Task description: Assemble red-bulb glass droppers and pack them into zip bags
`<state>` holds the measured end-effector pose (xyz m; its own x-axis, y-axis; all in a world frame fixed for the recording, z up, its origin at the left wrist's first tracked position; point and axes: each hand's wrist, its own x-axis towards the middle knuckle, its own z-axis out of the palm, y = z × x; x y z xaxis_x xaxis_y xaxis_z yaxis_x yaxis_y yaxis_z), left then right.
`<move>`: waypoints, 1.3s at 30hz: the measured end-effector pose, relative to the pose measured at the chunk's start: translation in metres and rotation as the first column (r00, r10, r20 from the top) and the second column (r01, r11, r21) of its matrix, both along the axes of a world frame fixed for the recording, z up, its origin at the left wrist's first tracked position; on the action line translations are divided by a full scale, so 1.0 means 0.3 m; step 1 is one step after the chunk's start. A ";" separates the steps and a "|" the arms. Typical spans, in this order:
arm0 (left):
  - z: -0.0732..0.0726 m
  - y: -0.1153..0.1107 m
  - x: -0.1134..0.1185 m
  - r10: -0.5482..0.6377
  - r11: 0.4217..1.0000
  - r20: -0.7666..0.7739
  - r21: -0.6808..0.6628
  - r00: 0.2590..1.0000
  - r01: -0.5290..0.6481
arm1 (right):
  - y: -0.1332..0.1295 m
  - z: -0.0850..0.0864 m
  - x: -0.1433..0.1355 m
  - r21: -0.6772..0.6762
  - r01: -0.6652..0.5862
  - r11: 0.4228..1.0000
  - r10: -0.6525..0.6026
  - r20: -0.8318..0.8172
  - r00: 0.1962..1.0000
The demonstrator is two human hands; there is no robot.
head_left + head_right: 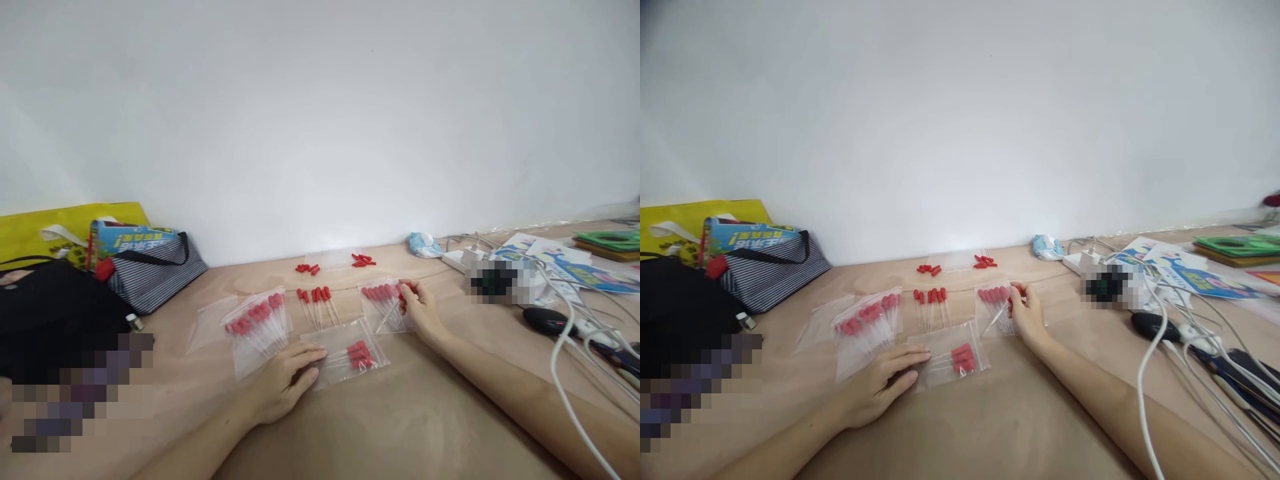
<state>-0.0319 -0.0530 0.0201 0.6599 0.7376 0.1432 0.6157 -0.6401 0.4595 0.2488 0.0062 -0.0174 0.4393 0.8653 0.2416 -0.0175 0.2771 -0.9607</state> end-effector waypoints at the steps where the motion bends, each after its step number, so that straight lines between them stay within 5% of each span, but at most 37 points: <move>1: 0.000 -0.001 0.000 -0.003 1.000 0.001 0.003 1.000 0.003 | -0.002 -0.004 -0.005 0.000 -0.009 1.000 0.009 -0.027 1.000; 9: -0.007 -0.002 0.002 -0.012 1.000 0.016 0.014 1.000 0.012 | -0.032 -0.003 -0.064 -0.074 -0.080 0.994 0.061 -0.230 0.971; 14: -0.005 -0.006 0.002 0.027 1.000 0.020 0.009 0.999 -0.027 | -0.088 0.015 -0.108 -0.121 -0.290 0.949 0.237 -0.329 0.914; 21: 0.008 -0.012 0.007 0.037 0.999 -0.002 -0.012 0.999 -0.037 | -0.111 0.024 -0.102 -0.320 -0.573 0.754 0.590 -0.055 0.806; 27: 0.007 -0.012 0.007 0.039 0.999 -0.016 -0.007 0.999 -0.039 | -0.106 0.009 -0.127 -0.321 -0.549 0.771 0.620 0.184 0.763; 31: 0.004 -0.011 0.006 0.024 1.000 0.001 0.006 1.000 -0.024 | -0.083 0.021 -0.109 -0.379 -0.586 0.716 0.690 0.254 0.678; 36: 0.004 -0.010 0.007 0.007 1.000 0.018 0.002 1.000 -0.007 | 0.015 0.053 -0.087 -0.299 -0.308 0.903 0.424 0.511 0.748; 39: 0.006 -0.009 0.007 0.000 1.000 0.018 -0.001 1.000 0.000 | 0.094 0.064 -0.142 -0.288 -0.234 0.929 0.364 0.585 0.725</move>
<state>-0.0298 -0.0558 0.0219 0.6572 0.7378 0.1541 0.6073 -0.6395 0.4714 0.2062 0.0346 0.0018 -0.0405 0.9807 0.1911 0.5445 0.1821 -0.8188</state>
